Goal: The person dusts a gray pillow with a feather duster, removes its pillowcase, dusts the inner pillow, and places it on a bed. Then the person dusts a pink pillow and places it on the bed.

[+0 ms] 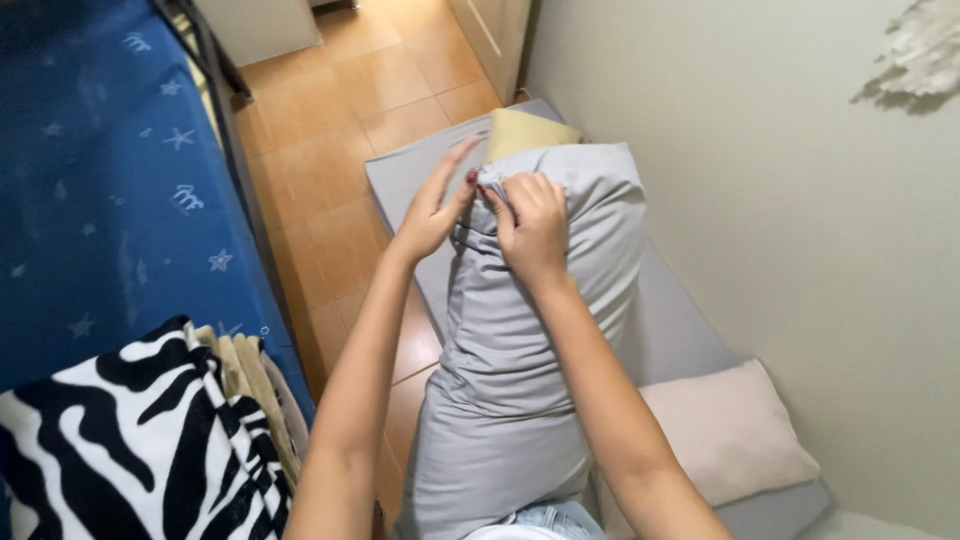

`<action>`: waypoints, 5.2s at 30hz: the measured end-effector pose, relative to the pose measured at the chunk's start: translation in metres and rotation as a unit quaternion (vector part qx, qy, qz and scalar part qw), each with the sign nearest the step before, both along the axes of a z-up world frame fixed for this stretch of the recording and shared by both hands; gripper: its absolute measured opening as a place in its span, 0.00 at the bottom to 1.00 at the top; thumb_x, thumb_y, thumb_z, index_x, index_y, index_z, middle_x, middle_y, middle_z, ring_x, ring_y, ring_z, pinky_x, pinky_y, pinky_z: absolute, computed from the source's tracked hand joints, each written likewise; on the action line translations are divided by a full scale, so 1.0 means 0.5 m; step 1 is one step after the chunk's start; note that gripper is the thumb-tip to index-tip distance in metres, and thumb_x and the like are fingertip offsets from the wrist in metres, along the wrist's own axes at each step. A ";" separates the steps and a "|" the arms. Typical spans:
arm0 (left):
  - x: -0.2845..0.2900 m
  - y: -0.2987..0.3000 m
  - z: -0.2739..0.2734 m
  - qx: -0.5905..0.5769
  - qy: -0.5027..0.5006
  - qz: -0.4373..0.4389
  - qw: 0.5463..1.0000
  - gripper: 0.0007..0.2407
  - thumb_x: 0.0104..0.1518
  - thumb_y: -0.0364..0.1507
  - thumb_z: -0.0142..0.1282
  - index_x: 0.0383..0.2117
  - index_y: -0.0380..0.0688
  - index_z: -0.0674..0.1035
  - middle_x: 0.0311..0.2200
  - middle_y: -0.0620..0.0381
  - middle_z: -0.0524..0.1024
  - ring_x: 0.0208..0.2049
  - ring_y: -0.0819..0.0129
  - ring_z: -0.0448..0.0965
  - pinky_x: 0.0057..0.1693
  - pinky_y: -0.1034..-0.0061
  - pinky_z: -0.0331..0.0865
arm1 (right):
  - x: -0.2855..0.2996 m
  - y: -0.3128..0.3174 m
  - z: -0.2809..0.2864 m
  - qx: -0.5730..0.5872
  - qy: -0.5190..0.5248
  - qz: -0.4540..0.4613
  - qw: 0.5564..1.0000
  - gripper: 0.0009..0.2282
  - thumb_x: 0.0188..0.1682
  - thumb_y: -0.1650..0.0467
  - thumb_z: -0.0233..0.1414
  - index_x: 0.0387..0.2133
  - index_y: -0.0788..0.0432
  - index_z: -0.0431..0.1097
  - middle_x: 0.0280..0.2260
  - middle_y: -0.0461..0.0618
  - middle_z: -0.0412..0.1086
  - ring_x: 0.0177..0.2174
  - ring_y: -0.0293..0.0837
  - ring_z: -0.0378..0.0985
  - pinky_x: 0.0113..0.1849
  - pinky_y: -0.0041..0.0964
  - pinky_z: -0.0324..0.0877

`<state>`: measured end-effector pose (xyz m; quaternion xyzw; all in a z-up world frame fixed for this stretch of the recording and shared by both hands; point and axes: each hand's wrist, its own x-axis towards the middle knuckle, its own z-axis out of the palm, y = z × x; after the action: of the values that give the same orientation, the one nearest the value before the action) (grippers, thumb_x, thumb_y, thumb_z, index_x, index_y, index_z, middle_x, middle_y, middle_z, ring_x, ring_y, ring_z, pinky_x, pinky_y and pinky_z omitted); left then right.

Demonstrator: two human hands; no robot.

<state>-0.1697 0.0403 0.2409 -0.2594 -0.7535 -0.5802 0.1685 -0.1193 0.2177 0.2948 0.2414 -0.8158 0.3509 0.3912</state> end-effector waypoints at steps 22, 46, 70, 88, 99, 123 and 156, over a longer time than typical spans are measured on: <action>0.173 0.199 -0.033 0.178 -0.049 0.077 0.980 0.15 0.73 0.30 0.43 0.55 0.33 0.78 0.51 0.47 0.81 0.53 0.72 0.79 0.60 0.78 0.69 | 0.214 0.129 0.020 0.000 -0.020 -0.038 0.999 0.07 0.44 0.77 0.65 0.35 0.64 0.76 0.28 0.50 0.66 0.33 0.50 0.67 0.36 0.42 0.65; 0.204 0.222 0.211 -0.344 0.220 0.202 0.890 0.13 0.65 0.40 0.54 0.42 0.45 0.83 0.16 0.53 0.77 0.17 0.61 0.80 0.23 0.68 0.68 | 0.347 0.139 0.068 0.069 -0.073 -0.065 0.993 0.13 0.41 0.74 0.63 0.39 0.62 0.72 0.42 0.55 0.68 0.46 0.57 0.70 0.49 0.52 0.64; 0.305 0.271 0.206 -0.092 -0.044 0.083 0.991 0.11 0.70 0.29 0.50 0.29 0.37 0.78 0.15 0.40 0.63 0.13 0.48 0.60 0.27 0.61 0.53 | 0.464 0.192 -0.025 -0.339 -0.320 -0.084 0.881 0.05 0.53 0.77 0.56 0.40 0.69 0.75 0.26 0.44 0.76 0.26 0.30 0.78 0.28 0.23 0.73; 0.266 0.369 0.246 -0.122 0.048 -0.166 0.978 0.09 0.70 0.30 0.49 0.35 0.39 0.79 0.16 0.43 0.68 0.18 0.48 0.71 0.28 0.63 0.60 | 0.468 0.291 -0.069 0.016 -0.098 -0.287 0.953 0.17 0.47 0.71 0.61 0.49 0.65 0.72 0.52 0.65 0.64 0.56 0.68 0.60 0.62 0.62 0.51; 0.297 0.363 0.292 -0.130 0.141 -0.262 0.946 0.10 0.63 0.34 0.59 0.37 0.38 0.76 0.24 0.45 0.76 0.27 0.50 0.80 0.35 0.63 0.71 | 0.446 0.339 -0.045 0.064 -0.192 -0.291 0.935 0.36 0.34 0.62 0.65 0.56 0.67 0.64 0.57 0.70 0.61 0.59 0.69 0.59 0.60 0.65 0.49; 0.151 0.379 0.187 -0.122 0.060 -0.063 0.989 0.07 0.65 0.28 0.56 0.32 0.38 0.80 0.21 0.41 0.73 0.22 0.46 0.75 0.31 0.62 0.66 | 0.475 0.239 0.026 0.066 -0.085 -0.279 0.954 0.07 0.44 0.78 0.60 0.35 0.70 0.75 0.38 0.59 0.75 0.41 0.62 0.75 0.49 0.54 0.67; 0.363 0.154 0.051 -0.410 0.151 -0.234 0.869 0.16 0.61 0.42 0.57 0.23 0.42 0.79 0.21 0.52 0.77 0.26 0.55 0.79 0.34 0.63 0.71 | 0.537 0.120 -0.159 -0.134 -0.176 -0.103 0.970 0.05 0.41 0.80 0.61 0.29 0.63 0.78 0.35 0.56 0.78 0.55 0.55 0.77 0.56 0.51 0.69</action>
<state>0.0118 0.1171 0.2663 -0.5583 -0.8062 -0.1951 0.0184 0.1490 0.2779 0.2152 0.0356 -0.8379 0.4516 0.3046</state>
